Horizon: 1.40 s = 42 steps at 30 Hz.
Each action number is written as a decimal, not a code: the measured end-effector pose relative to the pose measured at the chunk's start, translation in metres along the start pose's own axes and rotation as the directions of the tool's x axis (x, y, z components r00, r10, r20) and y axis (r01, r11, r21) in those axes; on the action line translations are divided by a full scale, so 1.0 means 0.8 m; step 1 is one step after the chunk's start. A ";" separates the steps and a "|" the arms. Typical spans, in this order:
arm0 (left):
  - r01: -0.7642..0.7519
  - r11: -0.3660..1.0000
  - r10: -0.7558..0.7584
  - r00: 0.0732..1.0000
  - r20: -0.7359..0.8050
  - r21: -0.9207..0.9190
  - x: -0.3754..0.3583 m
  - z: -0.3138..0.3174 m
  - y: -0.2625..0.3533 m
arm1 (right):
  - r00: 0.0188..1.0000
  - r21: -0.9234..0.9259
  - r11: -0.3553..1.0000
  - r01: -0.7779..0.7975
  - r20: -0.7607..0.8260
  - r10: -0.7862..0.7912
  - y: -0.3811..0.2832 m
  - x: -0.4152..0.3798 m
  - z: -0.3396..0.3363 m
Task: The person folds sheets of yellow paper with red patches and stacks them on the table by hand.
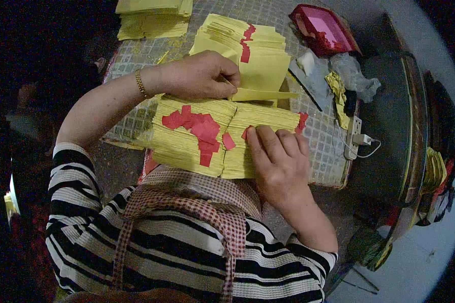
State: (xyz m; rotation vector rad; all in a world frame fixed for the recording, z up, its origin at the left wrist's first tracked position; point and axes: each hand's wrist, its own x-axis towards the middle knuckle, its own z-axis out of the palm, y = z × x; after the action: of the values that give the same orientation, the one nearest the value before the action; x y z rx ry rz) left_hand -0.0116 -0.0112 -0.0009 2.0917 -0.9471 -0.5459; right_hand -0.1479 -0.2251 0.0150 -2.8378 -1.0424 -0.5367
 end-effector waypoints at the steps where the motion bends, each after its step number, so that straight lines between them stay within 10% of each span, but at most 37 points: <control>1: 0.000 1.000 0.000 1.000 -0.002 0.002 -0.001 -0.001 0.002 | 1.000 -0.001 1.000 0.002 -0.002 -0.002 0.002 0.000 -0.001; 6: 0.001 0.987 -0.005 1.000 0.025 0.162 -0.003 -0.007 0.017 | 0.993 0.329 0.937 -0.113 -0.005 0.121 0.038 0.025 0.000; 10: 0.046 0.979 -0.042 0.999 -0.029 0.198 0.002 -0.006 0.012 | 0.871 0.593 0.641 -0.487 0.378 0.313 0.065 0.075 0.014; 15: 0.038 0.986 -0.033 0.999 -0.038 0.161 0.011 -0.006 -0.006 | 0.770 0.666 0.410 -0.624 0.612 0.179 0.077 0.105 0.028; 21: 0.041 0.988 -0.040 0.999 -0.010 0.149 0.006 -0.005 -0.001 | 0.777 0.619 0.502 -0.604 0.597 0.200 0.068 0.102 0.038; 25: 0.159 0.980 -0.163 0.986 0.028 0.117 0.006 -0.002 0.003 | 0.885 0.422 0.779 -0.465 0.225 0.407 0.039 0.081 0.025; 35: 0.041 0.964 -0.108 0.963 -0.247 -0.264 0.004 0.002 -0.002 | 0.975 0.613 0.770 -0.177 0.215 0.052 -0.005 0.015 -0.012; 42: 0.076 0.960 -0.125 0.977 -0.170 -0.271 0.002 0.005 -0.001 | 0.945 0.511 0.796 -0.326 0.141 0.296 -0.005 0.026 -0.019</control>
State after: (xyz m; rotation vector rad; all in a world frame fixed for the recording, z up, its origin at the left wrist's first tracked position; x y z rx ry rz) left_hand -0.0128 -0.0141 -0.0042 1.9177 -0.6268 -0.4896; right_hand -0.1404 -0.2120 0.0362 -2.4488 -0.5785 -0.1108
